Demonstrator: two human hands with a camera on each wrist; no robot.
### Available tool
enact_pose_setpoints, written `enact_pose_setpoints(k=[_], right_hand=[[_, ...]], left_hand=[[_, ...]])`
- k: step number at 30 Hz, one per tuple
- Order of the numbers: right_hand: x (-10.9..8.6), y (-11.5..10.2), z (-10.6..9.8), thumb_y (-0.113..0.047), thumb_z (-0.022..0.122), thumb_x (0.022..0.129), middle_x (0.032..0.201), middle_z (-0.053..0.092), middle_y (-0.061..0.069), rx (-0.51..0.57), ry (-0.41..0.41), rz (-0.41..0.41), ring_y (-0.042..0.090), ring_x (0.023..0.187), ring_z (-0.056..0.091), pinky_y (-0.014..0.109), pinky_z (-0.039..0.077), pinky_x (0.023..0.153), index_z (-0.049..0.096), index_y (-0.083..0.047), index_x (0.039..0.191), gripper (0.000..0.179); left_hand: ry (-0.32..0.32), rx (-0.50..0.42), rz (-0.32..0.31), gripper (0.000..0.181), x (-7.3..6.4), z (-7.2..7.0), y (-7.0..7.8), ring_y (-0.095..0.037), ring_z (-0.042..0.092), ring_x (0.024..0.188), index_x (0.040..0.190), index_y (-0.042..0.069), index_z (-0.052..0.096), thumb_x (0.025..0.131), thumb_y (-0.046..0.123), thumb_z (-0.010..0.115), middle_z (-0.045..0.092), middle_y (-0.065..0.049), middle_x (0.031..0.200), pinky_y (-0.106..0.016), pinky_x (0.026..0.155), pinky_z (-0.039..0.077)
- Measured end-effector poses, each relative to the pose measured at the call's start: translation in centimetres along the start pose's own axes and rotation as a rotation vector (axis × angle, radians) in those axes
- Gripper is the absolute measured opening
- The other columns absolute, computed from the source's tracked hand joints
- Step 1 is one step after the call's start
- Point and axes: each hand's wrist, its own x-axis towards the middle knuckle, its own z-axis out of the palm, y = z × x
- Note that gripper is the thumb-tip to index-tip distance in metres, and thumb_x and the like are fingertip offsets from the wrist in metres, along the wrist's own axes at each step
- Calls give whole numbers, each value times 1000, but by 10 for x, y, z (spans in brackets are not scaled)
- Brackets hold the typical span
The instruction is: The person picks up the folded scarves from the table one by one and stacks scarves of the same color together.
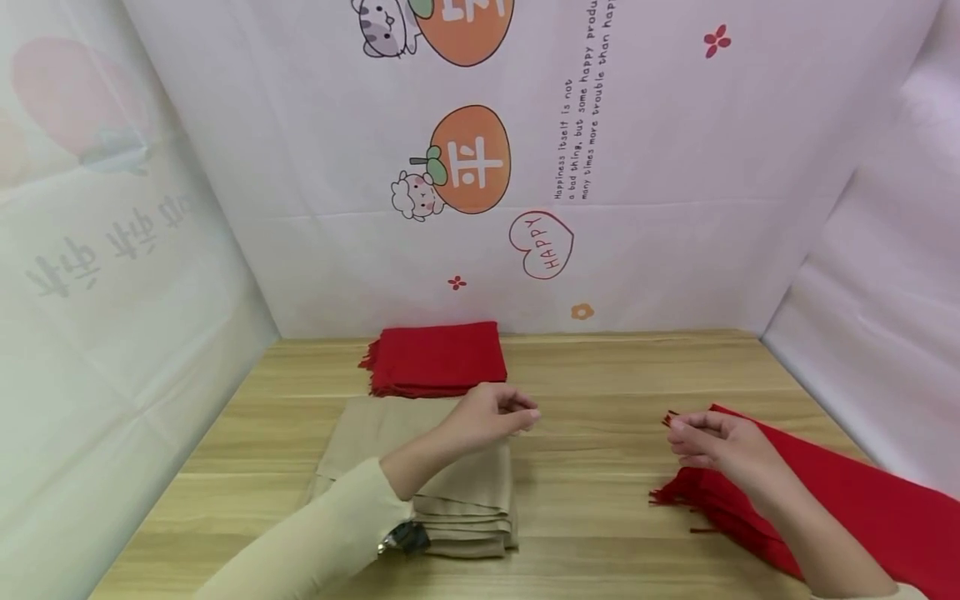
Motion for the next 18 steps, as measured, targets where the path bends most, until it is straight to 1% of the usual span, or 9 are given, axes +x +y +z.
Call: enact_pose_setpoints(k=[3,6,9,14,16,17,18], right_hand=[[-4,7,-14,-33,58,98,109,65,13,-30,32,21,15,92,66,33,54,81,45,13,128,56],[-8,15,-29,-35,55,100,112,64,14,-57,45,45,14,92,66,33,54,81,42,14,130,59],[-12,23,-44,-35,53,101,113,64,15,-95,61,50,12,91,66,32,55,79,40,15,131,61],[-22,37,-74,-35,50,102,107,67,11,-151,105,43,7,85,66,29,55,75,38,20,131,64],[-26,44,-86,-38,50,101,103,68,8,-178,143,68,6,82,67,26,55,71,38,21,131,67],[-29,48,-91,-39,50,101,101,69,9,-184,166,79,6,80,67,26,55,70,38,22,131,68],[-31,52,-97,-40,50,101,98,69,9,-194,199,103,5,77,66,25,55,67,38,22,130,70]], left_hand=[[-33,-6,10,20,11,15,6,-17,67,82,106,3,69,93,19,66,69,-6,90,-29,71,55],[-56,-6,0,21,19,29,11,-10,65,78,107,4,69,94,20,66,68,-2,88,-27,70,55],[-79,17,-6,20,28,43,14,-6,63,76,107,6,69,94,21,67,67,2,85,-24,68,54],[-121,82,-11,19,43,68,18,-6,61,74,105,10,70,93,24,68,65,8,82,-22,64,51],[-137,95,-16,18,48,79,21,-7,62,73,104,10,70,93,24,68,65,7,81,-22,62,51],[-144,104,-19,18,50,85,23,-8,62,73,104,11,70,93,25,68,65,6,81,-22,61,50],[-151,106,-21,18,52,90,25,-8,62,72,104,10,70,93,25,68,65,6,80,-22,61,50]])
